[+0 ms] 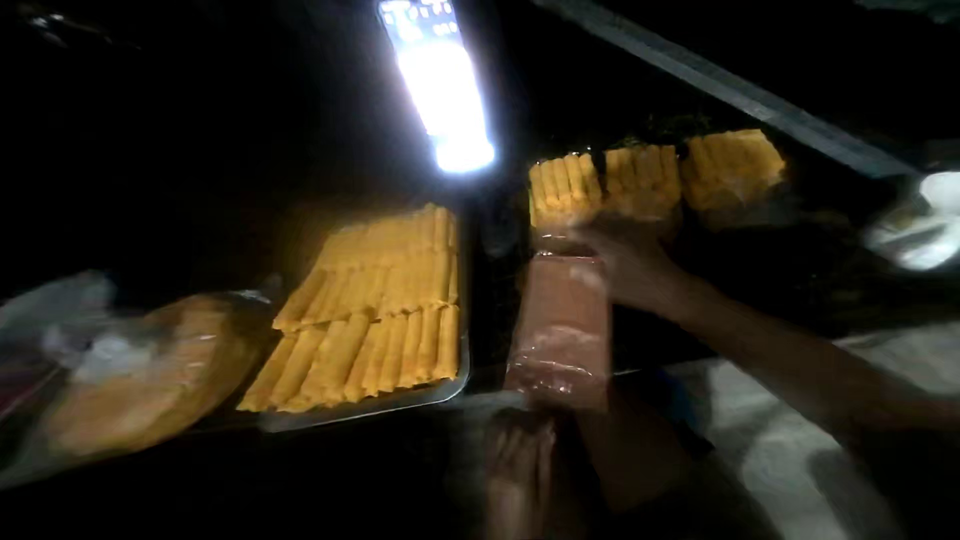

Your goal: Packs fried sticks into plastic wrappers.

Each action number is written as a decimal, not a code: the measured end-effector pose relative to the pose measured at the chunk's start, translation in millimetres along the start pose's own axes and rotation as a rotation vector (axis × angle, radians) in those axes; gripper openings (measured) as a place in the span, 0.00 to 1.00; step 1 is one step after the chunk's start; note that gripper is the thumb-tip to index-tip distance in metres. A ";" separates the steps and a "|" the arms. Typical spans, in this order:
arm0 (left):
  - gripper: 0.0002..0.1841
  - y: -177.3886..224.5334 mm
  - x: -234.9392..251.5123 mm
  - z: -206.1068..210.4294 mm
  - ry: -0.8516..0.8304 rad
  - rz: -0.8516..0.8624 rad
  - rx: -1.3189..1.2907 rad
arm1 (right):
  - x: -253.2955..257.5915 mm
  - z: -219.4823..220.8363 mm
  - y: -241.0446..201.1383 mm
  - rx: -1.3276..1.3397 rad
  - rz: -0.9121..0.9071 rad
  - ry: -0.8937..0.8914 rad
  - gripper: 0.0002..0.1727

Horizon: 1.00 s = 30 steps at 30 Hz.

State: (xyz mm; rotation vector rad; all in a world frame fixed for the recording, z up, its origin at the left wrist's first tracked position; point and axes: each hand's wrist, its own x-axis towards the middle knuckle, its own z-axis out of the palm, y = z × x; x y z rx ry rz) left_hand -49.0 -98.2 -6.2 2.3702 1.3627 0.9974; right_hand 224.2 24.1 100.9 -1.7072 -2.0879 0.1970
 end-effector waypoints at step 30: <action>0.04 6.7 51.1 39.6 -0.170 0.142 0.182 | -100.0 97.1 -68.6 0.192 -0.356 0.408 0.08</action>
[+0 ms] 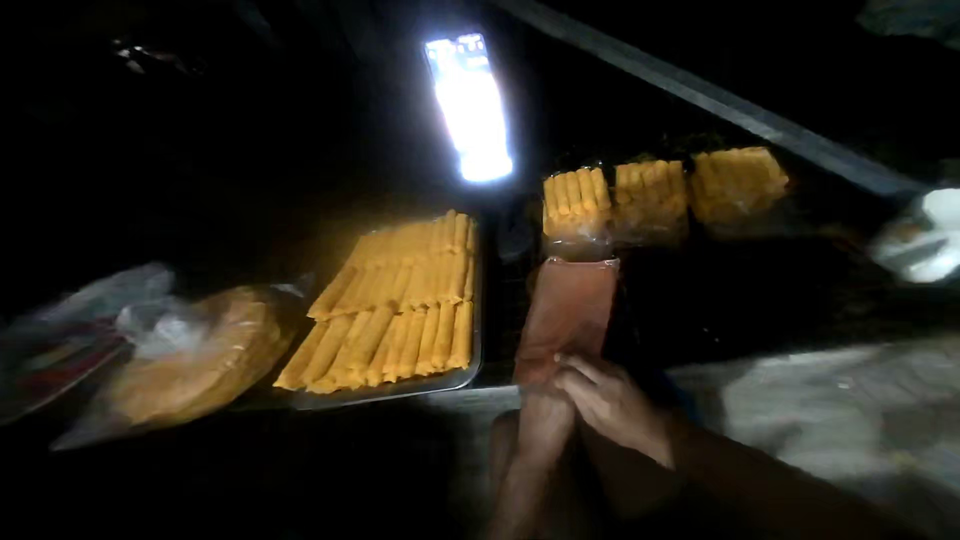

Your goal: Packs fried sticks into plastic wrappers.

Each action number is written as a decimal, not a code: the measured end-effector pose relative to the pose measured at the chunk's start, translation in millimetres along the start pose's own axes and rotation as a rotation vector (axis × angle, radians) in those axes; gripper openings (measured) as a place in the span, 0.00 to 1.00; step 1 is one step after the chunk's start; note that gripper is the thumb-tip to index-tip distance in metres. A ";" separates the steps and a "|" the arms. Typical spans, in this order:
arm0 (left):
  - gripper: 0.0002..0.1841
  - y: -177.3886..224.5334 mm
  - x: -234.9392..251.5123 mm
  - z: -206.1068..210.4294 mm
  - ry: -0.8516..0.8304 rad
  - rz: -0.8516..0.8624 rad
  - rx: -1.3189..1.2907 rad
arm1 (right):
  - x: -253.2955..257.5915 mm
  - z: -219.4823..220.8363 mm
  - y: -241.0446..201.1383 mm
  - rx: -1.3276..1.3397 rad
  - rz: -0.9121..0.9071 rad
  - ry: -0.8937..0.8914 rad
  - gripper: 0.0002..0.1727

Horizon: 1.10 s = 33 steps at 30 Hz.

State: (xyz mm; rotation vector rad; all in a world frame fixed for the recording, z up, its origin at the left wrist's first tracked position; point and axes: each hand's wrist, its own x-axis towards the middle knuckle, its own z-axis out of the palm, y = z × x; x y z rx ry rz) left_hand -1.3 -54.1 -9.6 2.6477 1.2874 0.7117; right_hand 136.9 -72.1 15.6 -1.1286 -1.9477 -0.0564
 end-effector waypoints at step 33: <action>0.08 -26.4 -4.5 -14.2 0.139 -0.070 0.008 | -24.7 8.5 18.1 0.223 0.141 -0.216 0.49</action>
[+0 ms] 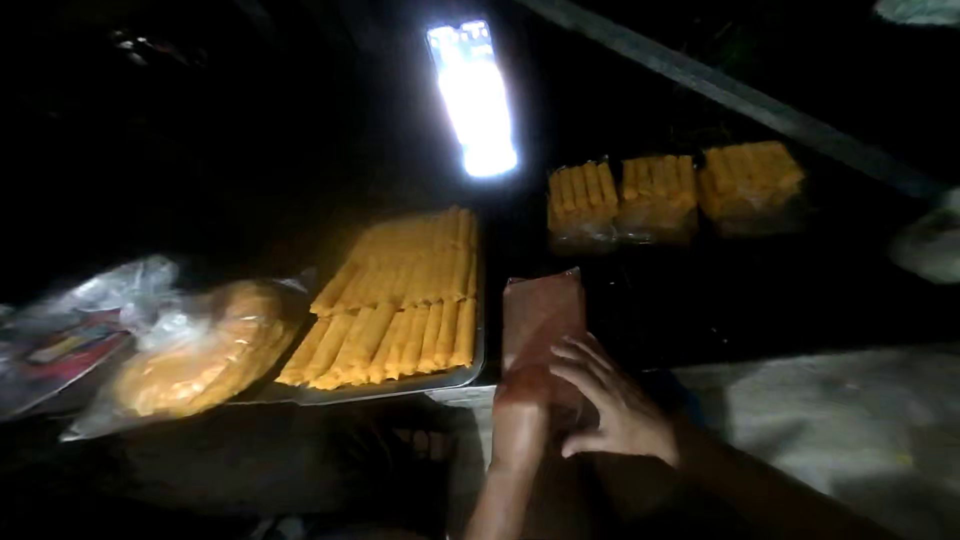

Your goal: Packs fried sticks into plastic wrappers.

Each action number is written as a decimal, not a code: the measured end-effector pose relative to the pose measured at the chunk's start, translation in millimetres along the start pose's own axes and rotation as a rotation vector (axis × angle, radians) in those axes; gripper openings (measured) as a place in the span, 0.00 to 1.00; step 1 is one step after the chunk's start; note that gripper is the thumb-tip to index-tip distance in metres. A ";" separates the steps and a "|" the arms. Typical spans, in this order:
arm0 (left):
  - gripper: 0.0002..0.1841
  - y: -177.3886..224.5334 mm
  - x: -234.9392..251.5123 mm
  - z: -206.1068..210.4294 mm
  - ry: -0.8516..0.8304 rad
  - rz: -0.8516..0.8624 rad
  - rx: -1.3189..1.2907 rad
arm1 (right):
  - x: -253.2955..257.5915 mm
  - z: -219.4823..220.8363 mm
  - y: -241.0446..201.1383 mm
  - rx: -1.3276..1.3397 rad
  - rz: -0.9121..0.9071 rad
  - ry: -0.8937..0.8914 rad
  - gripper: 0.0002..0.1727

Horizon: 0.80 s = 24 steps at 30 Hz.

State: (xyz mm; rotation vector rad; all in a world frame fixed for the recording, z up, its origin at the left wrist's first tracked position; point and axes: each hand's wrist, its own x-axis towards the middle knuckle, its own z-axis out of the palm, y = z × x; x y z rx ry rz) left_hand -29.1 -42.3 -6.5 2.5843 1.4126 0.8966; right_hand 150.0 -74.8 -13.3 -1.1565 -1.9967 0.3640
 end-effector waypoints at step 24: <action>0.15 36.9 -21.1 -136.5 0.181 0.089 -0.124 | 13.3 -25.1 -54.4 0.529 0.112 -0.071 0.26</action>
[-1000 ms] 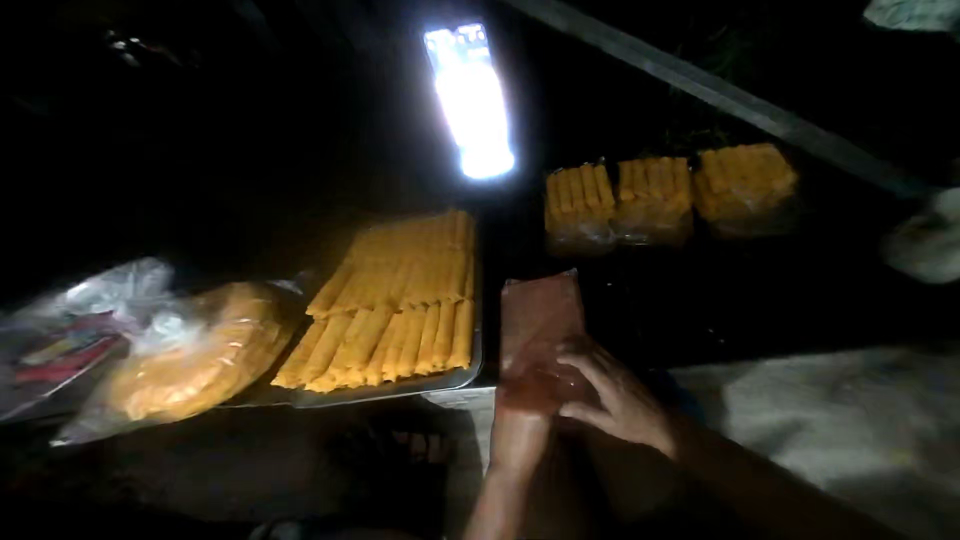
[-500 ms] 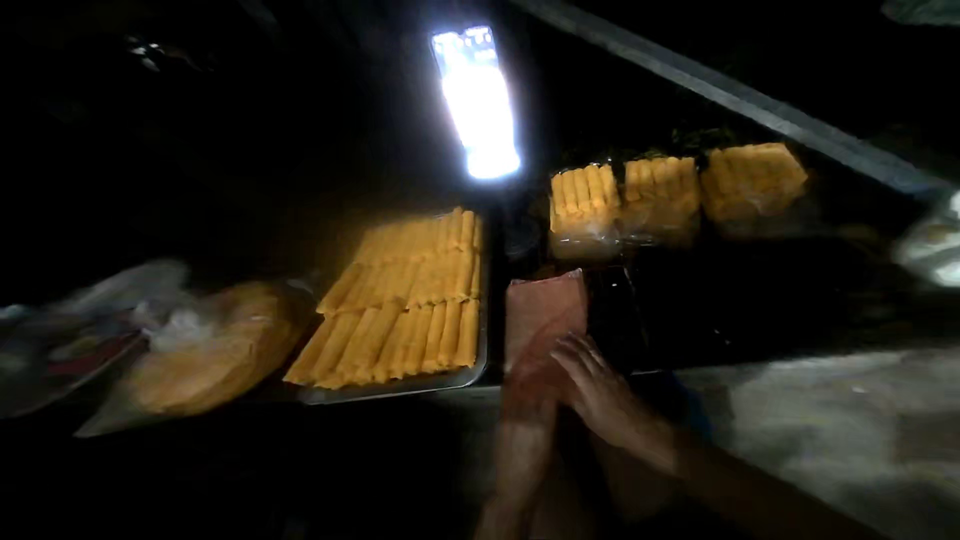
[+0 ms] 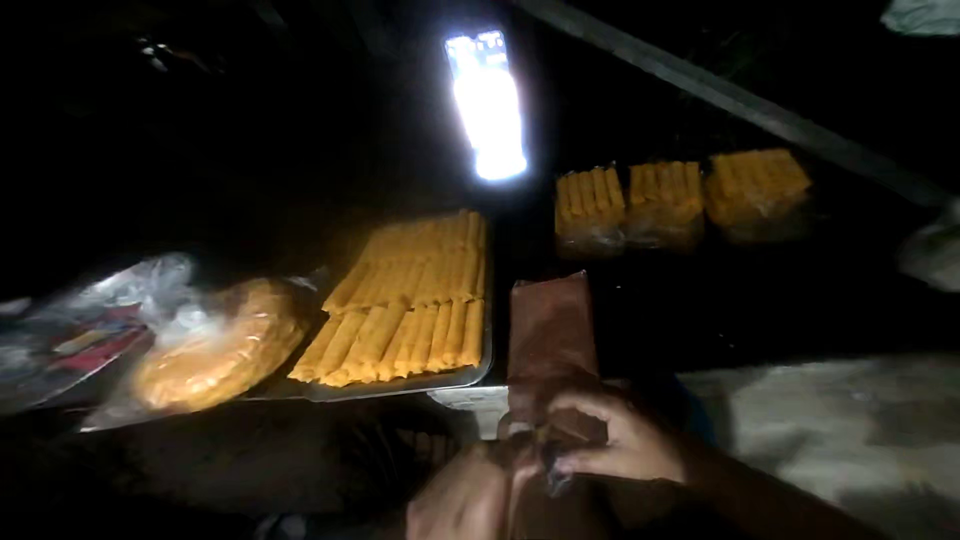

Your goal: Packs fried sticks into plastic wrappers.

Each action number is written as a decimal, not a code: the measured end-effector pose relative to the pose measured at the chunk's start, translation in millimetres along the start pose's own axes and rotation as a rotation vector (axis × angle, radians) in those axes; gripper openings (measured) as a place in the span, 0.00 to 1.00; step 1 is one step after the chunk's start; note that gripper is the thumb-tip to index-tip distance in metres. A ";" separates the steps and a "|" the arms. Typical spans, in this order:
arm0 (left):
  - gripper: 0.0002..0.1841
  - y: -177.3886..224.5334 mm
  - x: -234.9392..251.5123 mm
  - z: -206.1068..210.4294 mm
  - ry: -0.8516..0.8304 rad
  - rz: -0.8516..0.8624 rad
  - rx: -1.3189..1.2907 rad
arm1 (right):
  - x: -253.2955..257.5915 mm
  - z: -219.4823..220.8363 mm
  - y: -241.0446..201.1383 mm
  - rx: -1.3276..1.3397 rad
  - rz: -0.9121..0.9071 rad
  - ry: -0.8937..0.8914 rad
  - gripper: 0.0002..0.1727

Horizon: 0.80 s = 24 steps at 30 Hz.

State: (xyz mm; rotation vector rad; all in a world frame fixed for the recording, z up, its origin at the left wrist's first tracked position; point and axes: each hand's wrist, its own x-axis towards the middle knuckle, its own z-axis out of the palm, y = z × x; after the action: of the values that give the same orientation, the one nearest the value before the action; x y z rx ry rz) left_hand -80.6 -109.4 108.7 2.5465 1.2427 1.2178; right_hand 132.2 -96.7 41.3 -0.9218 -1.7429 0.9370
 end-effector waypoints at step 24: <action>0.30 2.2 27.6 57.5 -0.022 -0.198 -0.452 | 11.6 -43.3 -4.3 -0.408 -0.327 0.397 0.13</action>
State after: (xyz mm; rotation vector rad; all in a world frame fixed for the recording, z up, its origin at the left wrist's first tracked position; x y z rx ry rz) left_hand -30.3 -76.3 87.3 2.0597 1.0394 1.2520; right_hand 168.7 -79.9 61.7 -0.9597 -1.6902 0.1688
